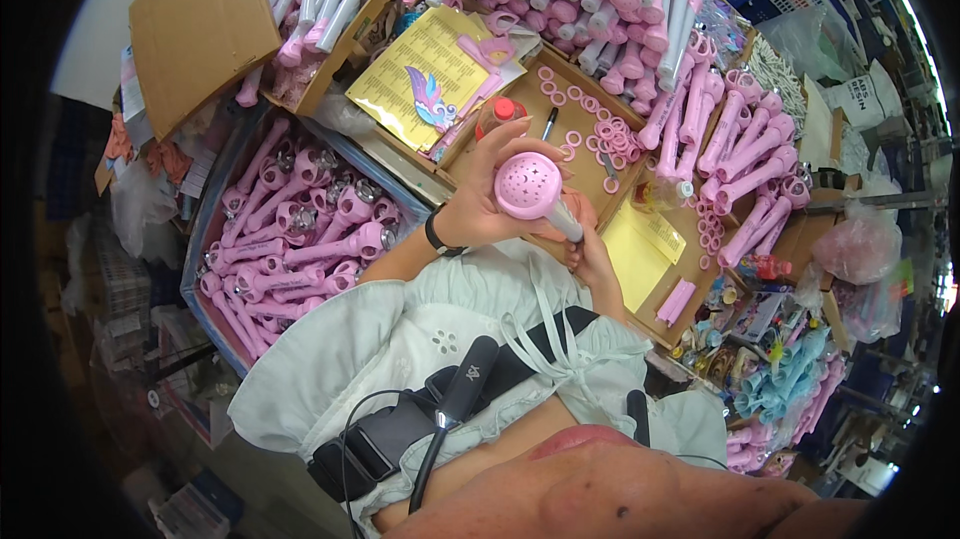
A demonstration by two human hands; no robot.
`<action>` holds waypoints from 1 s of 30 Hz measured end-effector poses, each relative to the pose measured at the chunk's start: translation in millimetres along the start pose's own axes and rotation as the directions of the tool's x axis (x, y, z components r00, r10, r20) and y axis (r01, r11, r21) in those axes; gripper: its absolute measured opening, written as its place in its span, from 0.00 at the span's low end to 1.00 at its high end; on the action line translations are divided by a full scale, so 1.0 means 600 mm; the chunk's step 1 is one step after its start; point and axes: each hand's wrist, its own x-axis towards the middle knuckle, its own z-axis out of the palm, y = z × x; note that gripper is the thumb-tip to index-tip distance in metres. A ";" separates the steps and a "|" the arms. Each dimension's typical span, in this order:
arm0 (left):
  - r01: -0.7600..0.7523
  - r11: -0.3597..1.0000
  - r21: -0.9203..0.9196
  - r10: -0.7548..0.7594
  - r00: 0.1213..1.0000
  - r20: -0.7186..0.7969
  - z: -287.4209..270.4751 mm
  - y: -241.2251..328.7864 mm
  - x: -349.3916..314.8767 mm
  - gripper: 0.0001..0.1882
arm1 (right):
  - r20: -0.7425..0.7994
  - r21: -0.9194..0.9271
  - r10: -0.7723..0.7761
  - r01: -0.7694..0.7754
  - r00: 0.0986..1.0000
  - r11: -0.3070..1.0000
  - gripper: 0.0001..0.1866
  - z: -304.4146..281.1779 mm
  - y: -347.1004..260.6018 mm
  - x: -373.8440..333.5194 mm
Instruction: The person repeatedly assembles pink bubble wands by inserting a white plastic wand into a pink spherical head, then placing the completed wands into a cardboard box. The person handles multiple wands and heads one at a time.
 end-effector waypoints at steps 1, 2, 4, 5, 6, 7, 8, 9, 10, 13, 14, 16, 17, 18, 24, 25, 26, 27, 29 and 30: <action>-0.021 0.999 0.035 0.020 1.000 0.015 0.001 0.001 0.002 0.55 | 0.009 -0.023 0.025 -0.025 1.000 0.999 0.26 0.002 0.001 0.001; -0.022 0.999 0.043 0.021 1.000 0.009 0.003 0.001 0.003 0.55 | 0.018 -0.046 0.051 -0.050 0.999 0.998 0.26 0.004 0.001 0.001; -0.022 0.998 0.061 0.022 1.000 0.000 0.003 0.002 0.005 0.55 | 0.024 -0.083 0.059 -0.057 0.998 0.995 0.26 0.007 -0.001 -0.003; -0.011 0.998 0.061 0.013 1.000 -0.028 0.001 0.003 0.005 0.52 | 0.020 -0.098 0.079 -0.077 0.997 0.992 0.26 0.008 -0.002 -0.005; 0.000 0.998 0.062 0.003 0.999 -0.054 -0.002 0.004 0.005 0.49 | 0.020 -0.072 0.062 -0.061 0.998 0.996 0.26 0.009 -0.003 -0.009; 0.020 0.998 0.064 -0.015 0.997 -0.079 -0.004 0.005 0.006 0.46 | 0.010 -0.041 0.062 -0.062 0.998 0.997 0.26 0.009 -0.005 -0.015; 0.023 0.974 0.226 -0.004 0.996 -0.085 -0.011 0.008 0.006 0.42 | -0.002 -0.009 0.062 -0.062 0.998 0.998 0.27 0.008 -0.008 -0.021; 0.033 0.923 0.382 0.000 0.996 -0.087 -0.020 0.012 0.005 0.38 | -0.006 0.007 0.005 -0.005 1.000 1.000 0.27 0.006 -0.011 -0.028; 0.016 0.866 0.501 0.030 0.996 -0.084 -0.028 0.013 0.006 0.34 | -0.015 0.022 -0.052 0.052 0.999 0.998 0.27 0.002 -0.017 -0.038; 0.135 0.864 0.485 0.029 0.949 -0.315 -0.048 0.010 0.006 0.18 | -0.196 0.039 -0.203 0.214 0.959 0.976 0.27 -0.012 -0.041 -0.073; 0.188 0.842 0.506 0.009 0.932 -0.361 -0.059 0.011 0.004 0.16 | -0.192 0.096 -0.315 0.337 0.930 0.937 0.26 -0.014 -0.050 -0.088; 0.274 0.851 0.449 -0.097 0.921 -0.378 -0.071 0.008 -0.001 0.13 | -0.298 0.074 -0.471 0.512 0.830 0.856 0.27 -0.012 -0.070 -0.116; 0.319 0.852 0.416 -0.154 0.911 -0.384 -0.076 0.005 -0.003 0.11 | -0.311 0.015 -0.544 0.576 0.779 0.817 0.27 -0.009 -0.079 -0.131; 0.339 0.879 0.336 -0.198 0.899 -0.391 -0.080 0.003 -0.006 0.11 | -0.308 -0.044 -0.619 0.639 0.723 0.768 0.28 -0.006 -0.088 -0.147; 0.437 0.899 0.020 -0.377 0.797 -0.471 -0.092 -0.008 -0.007 0.07 | -0.305 -0.428 -0.828 0.709 0.470 0.560 0.28 0.027 -0.122 -0.204; 0.439 0.898 0.016 -0.382 0.798 -0.466 -0.095 -0.009 -0.003 0.09 | -0.291 -0.455 -0.842 0.708 0.454 0.539 0.28 0.031 -0.124 -0.208; 0.473 0.881 -0.018 -0.431 0.784 -0.447 -0.100 -0.008 -0.002 0.11 | -0.234 -0.504 -0.878 0.720 0.418 0.477 0.27 0.033 -0.124 -0.214; 0.506 0.861 -0.049 -0.475 0.768 -0.429 -0.106 -0.007 -0.001 0.12 | -0.171 -0.547 -0.908 0.730 0.382 0.410 0.27 0.035 -0.123 -0.218; 0.538 0.839 -0.078 -0.524 0.761 -0.382 -0.116 -0.006 0.000 0.16 | -0.045 -0.607 -0.955 0.751 0.294 0.260 0.26 0.038 -0.125 -0.219; 0.531 0.843 -0.092 -0.525 0.770 -0.362 -0.118 -0.008 -0.001 0.16 | 0.016 -0.624 -0.970 0.760 0.242 0.179 0.26 0.039 -0.125 -0.219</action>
